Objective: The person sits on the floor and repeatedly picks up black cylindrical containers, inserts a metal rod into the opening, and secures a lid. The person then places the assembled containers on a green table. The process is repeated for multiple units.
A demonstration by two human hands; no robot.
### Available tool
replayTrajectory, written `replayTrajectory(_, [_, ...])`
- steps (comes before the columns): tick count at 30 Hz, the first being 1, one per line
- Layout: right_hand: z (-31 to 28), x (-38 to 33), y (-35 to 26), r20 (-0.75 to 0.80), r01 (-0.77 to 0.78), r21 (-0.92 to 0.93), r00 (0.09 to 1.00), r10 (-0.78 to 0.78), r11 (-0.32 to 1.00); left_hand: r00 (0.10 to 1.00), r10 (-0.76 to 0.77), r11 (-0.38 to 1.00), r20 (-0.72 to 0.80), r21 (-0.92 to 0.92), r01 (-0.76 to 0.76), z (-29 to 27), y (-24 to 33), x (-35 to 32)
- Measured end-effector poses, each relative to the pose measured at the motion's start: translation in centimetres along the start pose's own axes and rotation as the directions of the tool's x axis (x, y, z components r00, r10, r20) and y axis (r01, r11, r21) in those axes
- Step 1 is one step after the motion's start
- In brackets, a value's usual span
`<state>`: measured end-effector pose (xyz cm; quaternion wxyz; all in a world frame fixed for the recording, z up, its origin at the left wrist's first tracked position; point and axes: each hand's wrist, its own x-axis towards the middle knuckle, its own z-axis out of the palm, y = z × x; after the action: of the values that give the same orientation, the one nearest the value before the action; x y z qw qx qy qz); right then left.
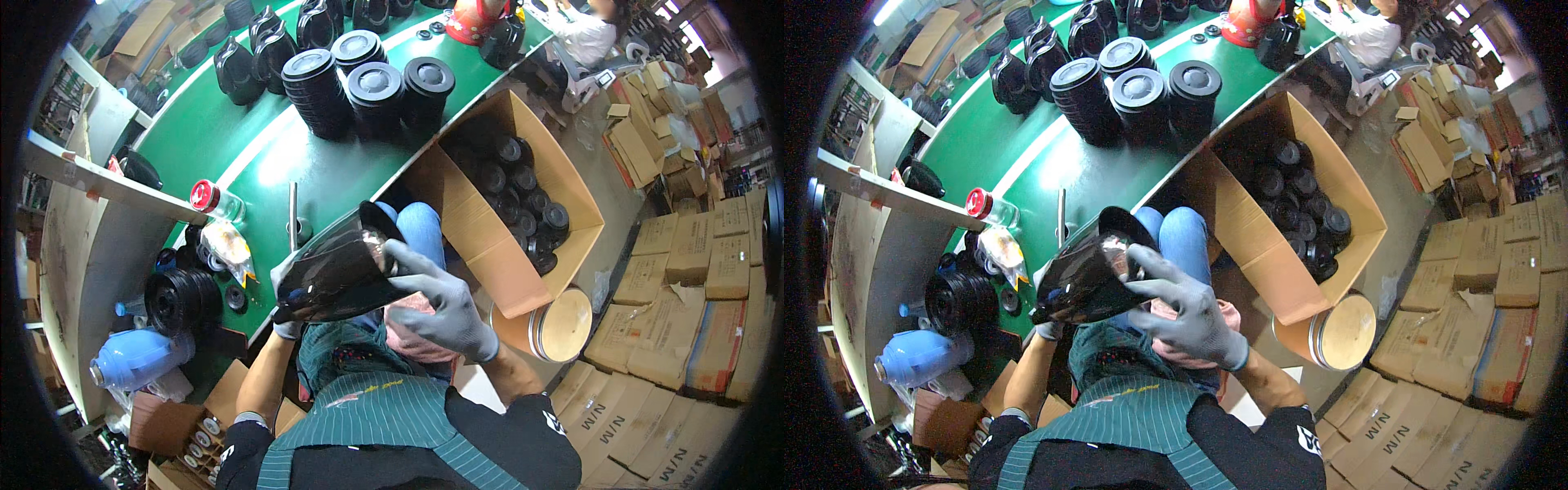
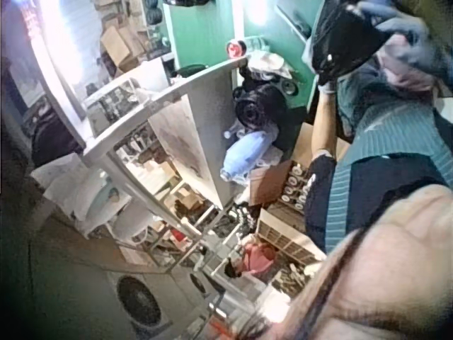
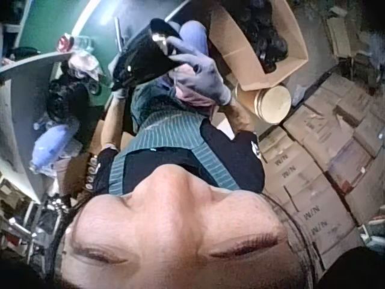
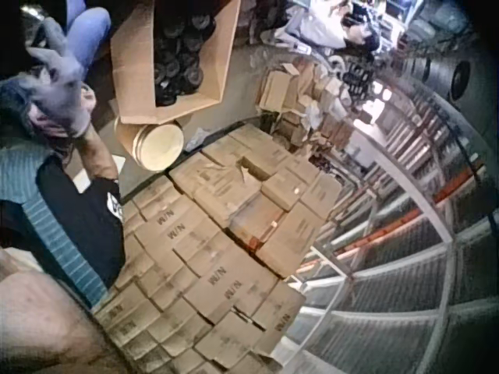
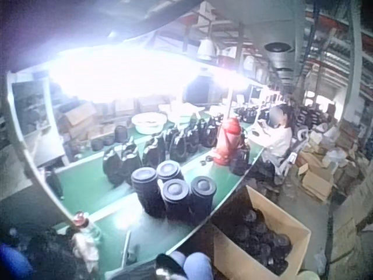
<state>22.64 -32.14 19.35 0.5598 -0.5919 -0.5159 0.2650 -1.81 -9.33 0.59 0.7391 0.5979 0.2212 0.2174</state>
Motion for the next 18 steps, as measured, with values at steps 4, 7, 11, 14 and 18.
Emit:
replayTrajectory(4, [-3.2,5.9,0.2,0.384,-0.033,-0.024,0.922,0.040,0.999,0.988,-0.145,0.982,-0.060,-0.133,0.136,-0.7,-2.0,0.6])
replayTrajectory(7, [-6.0,14.0,6.4,0.115,0.068,-0.317,0.993,-0.033,0.946,0.970,-0.229,0.960,-0.083,-0.183,0.211,0.1,-2.3,0.6])
replayTrajectory(11, [-6.2,27.3,16.8,-0.157,-0.047,-0.902,0.962,-0.224,0.430,0.947,-0.306,0.930,-0.103,-0.245,0.273,0.6,-3.6,0.2])
replayTrajectory(14, [-6.1,32.0,19.1,-0.114,-0.116,-0.959,0.993,0.022,0.260,0.928,-0.352,0.911,-0.121,-0.273,0.310,0.0,-3.8,-0.5])
replayTrajectory(18, [-5.7,31.1,16.8,-0.194,-0.215,-0.801,0.976,0.097,0.559,0.907,-0.400,0.882,-0.130,-0.324,0.343,-1.6,-3.8,-1.2])
